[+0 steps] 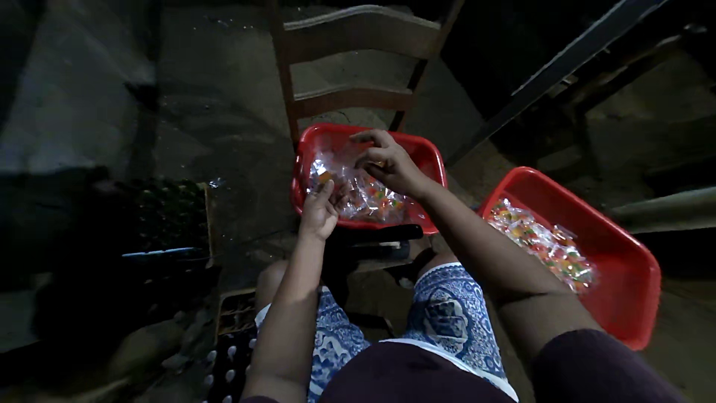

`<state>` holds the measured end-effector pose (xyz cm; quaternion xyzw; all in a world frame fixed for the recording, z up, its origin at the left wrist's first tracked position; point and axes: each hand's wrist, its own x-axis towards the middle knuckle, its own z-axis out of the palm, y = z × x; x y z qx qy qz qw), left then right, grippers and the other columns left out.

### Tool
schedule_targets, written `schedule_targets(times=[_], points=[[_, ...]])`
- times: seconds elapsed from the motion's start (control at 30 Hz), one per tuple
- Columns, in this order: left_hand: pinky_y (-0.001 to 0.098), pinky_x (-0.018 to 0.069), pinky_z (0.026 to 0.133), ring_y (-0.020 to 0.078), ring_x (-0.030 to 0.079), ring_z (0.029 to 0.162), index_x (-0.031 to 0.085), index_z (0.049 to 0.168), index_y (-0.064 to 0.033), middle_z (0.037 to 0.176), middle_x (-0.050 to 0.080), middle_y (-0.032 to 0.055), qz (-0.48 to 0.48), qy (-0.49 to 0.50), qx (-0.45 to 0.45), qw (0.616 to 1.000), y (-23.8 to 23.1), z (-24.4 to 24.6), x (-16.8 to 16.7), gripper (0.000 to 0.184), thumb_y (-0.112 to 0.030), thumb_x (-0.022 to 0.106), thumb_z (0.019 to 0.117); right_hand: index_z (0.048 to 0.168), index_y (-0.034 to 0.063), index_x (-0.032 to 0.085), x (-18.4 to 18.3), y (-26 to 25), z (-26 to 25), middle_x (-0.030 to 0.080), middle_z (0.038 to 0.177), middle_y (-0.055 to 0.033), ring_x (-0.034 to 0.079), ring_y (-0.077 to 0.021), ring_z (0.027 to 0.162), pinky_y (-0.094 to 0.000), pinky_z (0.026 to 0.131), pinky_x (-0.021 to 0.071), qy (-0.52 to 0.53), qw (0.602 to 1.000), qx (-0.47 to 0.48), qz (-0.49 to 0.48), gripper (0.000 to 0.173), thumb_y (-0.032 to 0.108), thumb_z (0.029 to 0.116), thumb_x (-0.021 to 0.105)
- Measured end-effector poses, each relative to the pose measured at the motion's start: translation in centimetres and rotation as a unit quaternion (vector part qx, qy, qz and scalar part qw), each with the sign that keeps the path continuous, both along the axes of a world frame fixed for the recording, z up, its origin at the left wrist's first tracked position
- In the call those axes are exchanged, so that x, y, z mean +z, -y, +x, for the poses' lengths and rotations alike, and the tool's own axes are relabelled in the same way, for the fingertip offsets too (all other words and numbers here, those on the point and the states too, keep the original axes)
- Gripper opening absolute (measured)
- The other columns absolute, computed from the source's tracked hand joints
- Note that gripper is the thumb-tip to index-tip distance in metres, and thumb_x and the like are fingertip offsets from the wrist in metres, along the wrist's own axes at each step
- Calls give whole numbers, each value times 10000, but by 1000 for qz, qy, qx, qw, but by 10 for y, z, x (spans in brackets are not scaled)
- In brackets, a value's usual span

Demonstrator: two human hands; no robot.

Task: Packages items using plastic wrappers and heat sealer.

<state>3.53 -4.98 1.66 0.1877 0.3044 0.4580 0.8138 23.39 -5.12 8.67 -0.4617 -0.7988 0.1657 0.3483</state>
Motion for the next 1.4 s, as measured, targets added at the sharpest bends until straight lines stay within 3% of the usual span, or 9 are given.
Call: schedule_targets(times=[0.17,0.3,0.57,0.77,0.87,1.03,1.13,1.23,1.4], points=[[295,616,802,155,731,907,587,1166,-66,1048,724,69,12,-36,44,998,-7,-9,-1,141,-105,479,1083,1480,28,404,6,-4,-38,633,1281,-126,673,-158,1062,-348,882,578,-230,941,-100,-225,464,226,1063,444],[293,609,791,143,713,872,606,1162,-67,1043,712,55,17,-44,56,997,-8,-18,-2,157,-131,486,1085,1415,-19,474,6,-17,-62,664,977,-125,667,-143,791,-320,759,588,-181,953,-147,-193,493,63,971,671],[316,603,831,171,706,970,323,1482,-227,1197,642,64,83,-104,165,977,-11,-32,-3,514,-44,531,1049,1327,13,482,-8,-50,-67,652,915,-64,652,-105,741,-282,689,571,-270,924,-142,-232,300,166,1071,523],[294,580,885,125,685,1017,603,1211,-105,1154,676,12,96,-110,180,973,-15,-33,-8,179,-76,494,1071,1318,-56,615,-87,-69,-76,643,1238,-297,627,-446,1153,-623,1023,455,244,856,30,-455,324,116,1048,564],[311,589,883,142,696,1011,633,1215,-73,1160,691,33,88,-97,191,973,-18,-29,-8,203,-37,511,1056,1293,-18,659,-134,-70,-82,633,1263,-315,582,-514,1207,-705,1025,406,367,814,116,-436,320,122,1009,616],[304,574,916,132,686,1041,631,1253,-62,1191,687,31,107,-113,192,969,-18,-31,-7,244,-4,546,1032,1463,-29,512,-62,-59,-139,509,1488,-267,451,-418,1416,-565,1175,310,386,750,16,-537,414,159,1097,464],[301,591,887,131,704,1003,645,1271,-78,1153,705,23,111,-126,187,968,-17,-30,-6,279,8,569,1017,1139,-84,701,-117,-24,-109,692,1104,-314,669,-480,1036,-655,890,497,296,918,-7,-265,401,244,1067,482],[310,590,893,145,705,1022,641,1283,-71,1159,710,43,115,-120,184,969,-18,-30,-8,304,25,593,998,1446,-5,515,-93,-55,-115,536,1447,-262,501,-429,1359,-626,1111,379,282,792,-51,-539,418,192,1077,501],[274,596,845,104,699,970,641,1284,-110,1139,704,11,138,-134,175,966,-16,-30,-10,330,1,647,973,1408,-23,509,-126,-59,-72,620,1231,-265,644,-374,1046,-537,913,520,118,830,-98,-536,417,144,1035,593]])
